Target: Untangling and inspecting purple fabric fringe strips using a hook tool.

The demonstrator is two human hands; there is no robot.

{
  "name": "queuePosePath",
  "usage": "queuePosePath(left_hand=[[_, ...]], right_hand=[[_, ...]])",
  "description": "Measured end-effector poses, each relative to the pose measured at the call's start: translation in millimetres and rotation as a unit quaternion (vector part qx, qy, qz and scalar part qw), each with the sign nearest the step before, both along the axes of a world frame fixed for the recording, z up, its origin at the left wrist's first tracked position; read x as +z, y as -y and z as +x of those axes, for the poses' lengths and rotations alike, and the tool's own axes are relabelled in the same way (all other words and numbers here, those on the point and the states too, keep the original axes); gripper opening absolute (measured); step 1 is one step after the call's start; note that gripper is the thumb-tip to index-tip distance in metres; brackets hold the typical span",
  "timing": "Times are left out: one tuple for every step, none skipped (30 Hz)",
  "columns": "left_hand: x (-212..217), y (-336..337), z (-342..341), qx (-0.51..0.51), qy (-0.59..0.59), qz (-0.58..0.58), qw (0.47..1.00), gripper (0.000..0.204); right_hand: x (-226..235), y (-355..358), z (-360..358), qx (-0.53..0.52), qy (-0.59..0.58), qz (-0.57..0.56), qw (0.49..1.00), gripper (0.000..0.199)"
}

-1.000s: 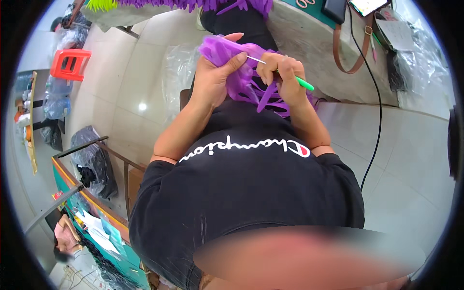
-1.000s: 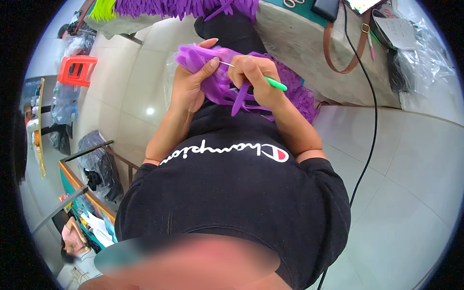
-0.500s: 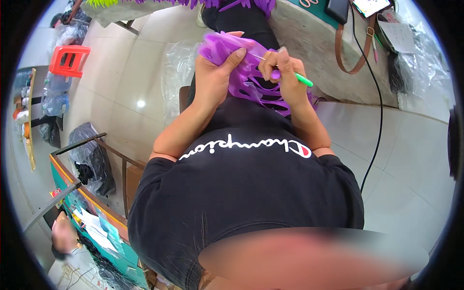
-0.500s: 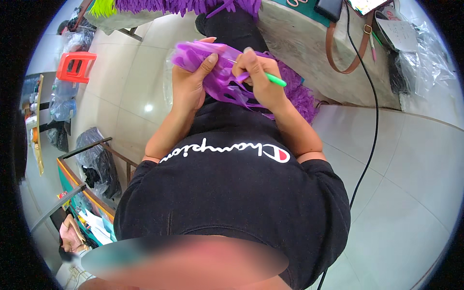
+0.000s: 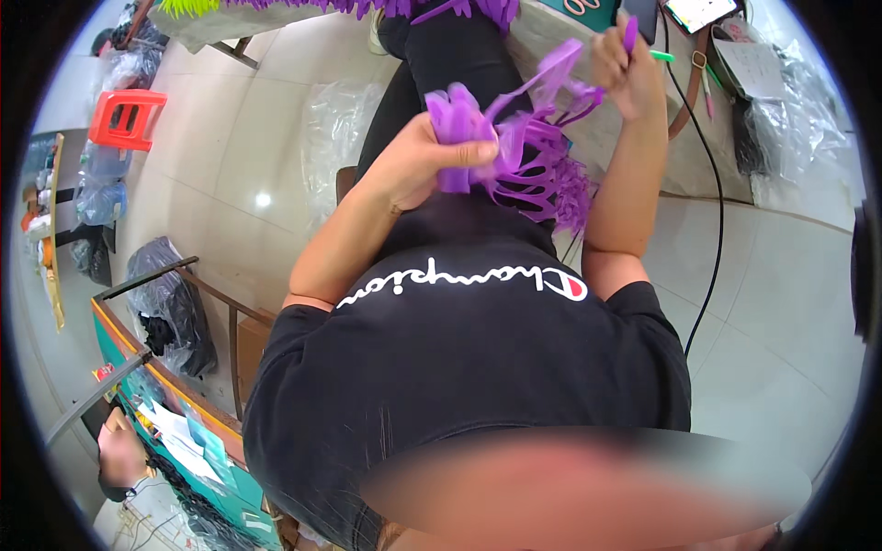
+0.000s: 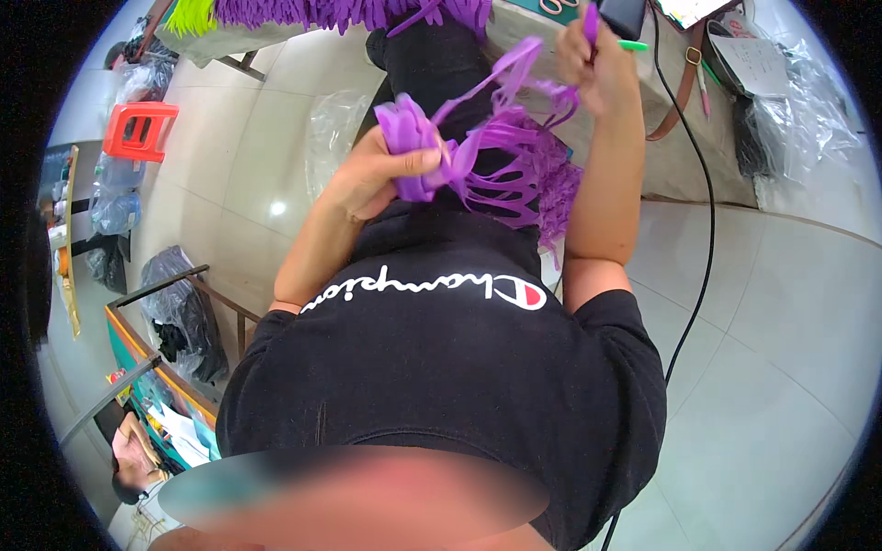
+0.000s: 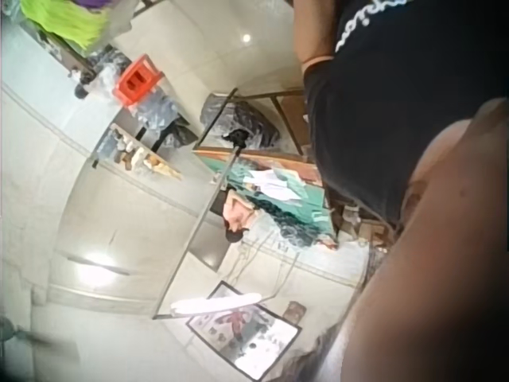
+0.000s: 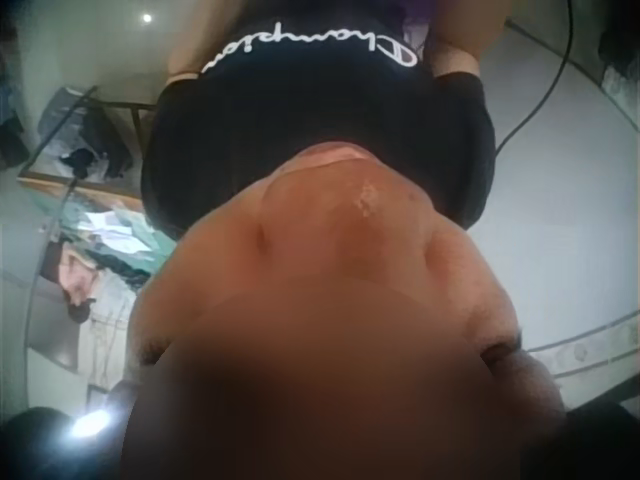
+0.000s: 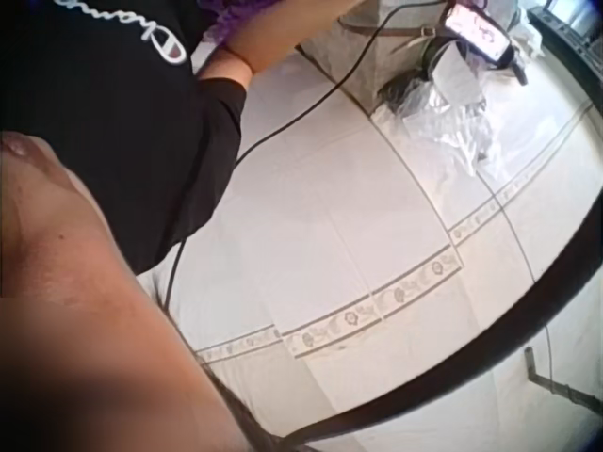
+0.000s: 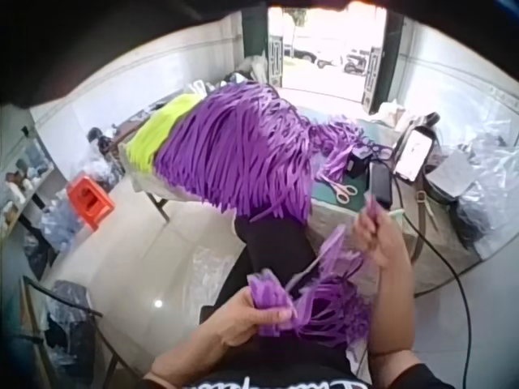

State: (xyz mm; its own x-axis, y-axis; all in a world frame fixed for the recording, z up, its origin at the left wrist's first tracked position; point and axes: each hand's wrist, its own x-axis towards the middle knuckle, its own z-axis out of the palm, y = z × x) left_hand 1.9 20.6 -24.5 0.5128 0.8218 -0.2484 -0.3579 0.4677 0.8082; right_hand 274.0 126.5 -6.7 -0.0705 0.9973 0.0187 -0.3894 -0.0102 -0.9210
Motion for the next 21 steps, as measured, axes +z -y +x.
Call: queuePosePath(left_hand=[[2,-1,3,0.003,0.001,0.0,1.0,0.025],[3,-5,7,0.066,0.036,-0.009,0.997,0.023],[3,-9,11,0.124,0.071,-0.019,0.99,0.021],[0,-11,15,0.153,0.069,0.0,0.986,0.018],[-3,-7,13,0.166,0.064,-0.001,0.984,0.018],[-5,-7,14,0.191,0.052,0.011,0.98,0.015],[-6,-7,14,0.217,0.04,0.023,0.975,0.012],[-4,-7,16,0.215,0.04,0.023,0.975,0.012],[-2,-6,17,0.232,0.025,0.037,0.972,0.012],[-1,-6,18,0.249,0.01,0.052,0.967,0.011],[-2,-5,18,0.249,0.01,0.052,0.967,0.011],[-3,-5,17,0.251,0.001,0.063,0.966,0.011],[-4,-5,17,0.253,-0.007,0.073,0.965,0.01],[-4,-5,17,0.255,-0.007,0.073,0.964,0.01],[-4,-5,18,0.258,-0.003,0.075,0.963,0.01],[-4,-5,18,0.261,0.0,0.077,0.962,0.01],[-5,-5,17,0.262,0.001,0.076,0.962,0.01],[-5,-6,17,0.26,-0.003,0.079,0.962,0.01],[-6,-6,17,0.258,-0.006,0.081,0.963,0.009],[-6,-6,17,0.258,-0.006,0.081,0.963,0.009],[-6,-6,18,0.268,-0.01,0.09,0.959,0.01]], right_hand=[[-4,3,5,0.241,-0.096,-0.064,0.964,0.054],[-1,18,-7,0.217,-0.041,-0.027,0.975,0.052],[-1,35,-21,0.164,0.034,0.045,0.985,0.052],[-3,51,-36,0.11,0.107,0.116,0.981,0.051],[-16,64,-55,0.056,0.172,0.213,0.96,0.051],[-23,74,-67,-0.011,0.24,0.306,0.921,0.05],[-21,79,-73,0.008,0.271,0.406,0.873,0.034],[-19,87,-80,0.021,0.303,0.45,0.84,0.026],[-15,93,-85,0.035,0.324,0.456,0.828,0.022],[-17,94,-87,0.033,0.342,0.461,0.818,0.02],[-20,96,-88,0.03,0.359,0.466,0.808,0.019],[-22,96,-89,0.03,0.359,0.467,0.807,0.019],[-23,96,-89,0.022,0.366,0.466,0.805,0.019],[-23,96,-90,0.016,0.372,0.466,0.803,0.019],[-23,96,-90,0.017,0.372,0.466,0.803,0.019],[-22,96,-89,0.022,0.377,0.467,0.799,0.019],[-21,96,-89,0.027,0.382,0.469,0.796,0.019],[-21,97,-89,0.027,0.383,0.468,0.796,0.019],[-20,97,-90,0.023,0.389,0.47,0.793,0.019],[-20,97,-90,0.018,0.394,0.471,0.789,0.019],[-19,98,-91,0.018,0.395,0.471,0.788,0.019]])
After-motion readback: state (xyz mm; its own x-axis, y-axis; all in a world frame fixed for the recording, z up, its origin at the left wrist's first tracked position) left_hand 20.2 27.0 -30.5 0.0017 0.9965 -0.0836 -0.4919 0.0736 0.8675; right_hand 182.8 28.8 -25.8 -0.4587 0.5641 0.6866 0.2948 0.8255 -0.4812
